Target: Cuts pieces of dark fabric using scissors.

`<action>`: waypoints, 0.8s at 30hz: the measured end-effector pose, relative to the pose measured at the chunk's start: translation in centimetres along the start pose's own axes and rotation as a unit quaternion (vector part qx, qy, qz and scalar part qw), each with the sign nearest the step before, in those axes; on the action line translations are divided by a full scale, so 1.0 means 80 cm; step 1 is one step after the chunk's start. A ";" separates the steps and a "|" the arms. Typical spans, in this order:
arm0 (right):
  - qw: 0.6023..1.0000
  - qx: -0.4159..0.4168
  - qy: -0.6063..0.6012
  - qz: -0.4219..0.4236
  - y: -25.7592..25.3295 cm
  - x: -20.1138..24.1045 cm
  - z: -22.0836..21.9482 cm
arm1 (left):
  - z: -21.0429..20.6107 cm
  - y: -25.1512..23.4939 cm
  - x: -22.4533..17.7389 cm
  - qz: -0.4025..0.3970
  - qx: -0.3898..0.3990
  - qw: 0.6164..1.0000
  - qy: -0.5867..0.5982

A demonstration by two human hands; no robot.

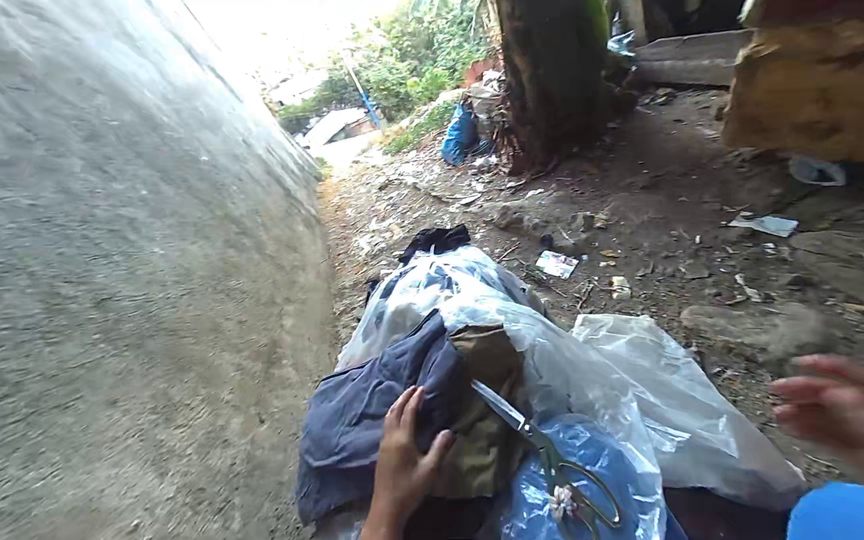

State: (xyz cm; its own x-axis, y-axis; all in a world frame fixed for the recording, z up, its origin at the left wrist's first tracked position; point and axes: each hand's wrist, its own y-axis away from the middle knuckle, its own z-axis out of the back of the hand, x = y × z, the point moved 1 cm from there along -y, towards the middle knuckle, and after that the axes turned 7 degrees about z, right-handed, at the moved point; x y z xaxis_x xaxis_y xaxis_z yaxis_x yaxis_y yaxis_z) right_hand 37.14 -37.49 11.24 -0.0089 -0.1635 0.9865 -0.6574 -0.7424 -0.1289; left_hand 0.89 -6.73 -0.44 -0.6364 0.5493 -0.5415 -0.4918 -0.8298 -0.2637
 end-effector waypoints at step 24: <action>0.946 0.290 -0.013 -0.143 -0.119 -0.135 -0.420 | 0.045 -0.028 -0.054 0.217 0.016 0.966 0.140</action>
State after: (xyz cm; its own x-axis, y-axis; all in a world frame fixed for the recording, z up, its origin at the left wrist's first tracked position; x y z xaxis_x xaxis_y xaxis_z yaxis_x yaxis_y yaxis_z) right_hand 18.18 -6.86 5.19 0.1300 0.0888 0.9875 -0.1052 -0.9891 0.1028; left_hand 2.55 -6.91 5.36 -0.6027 0.0986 -0.7919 -0.2354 -0.9701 0.0583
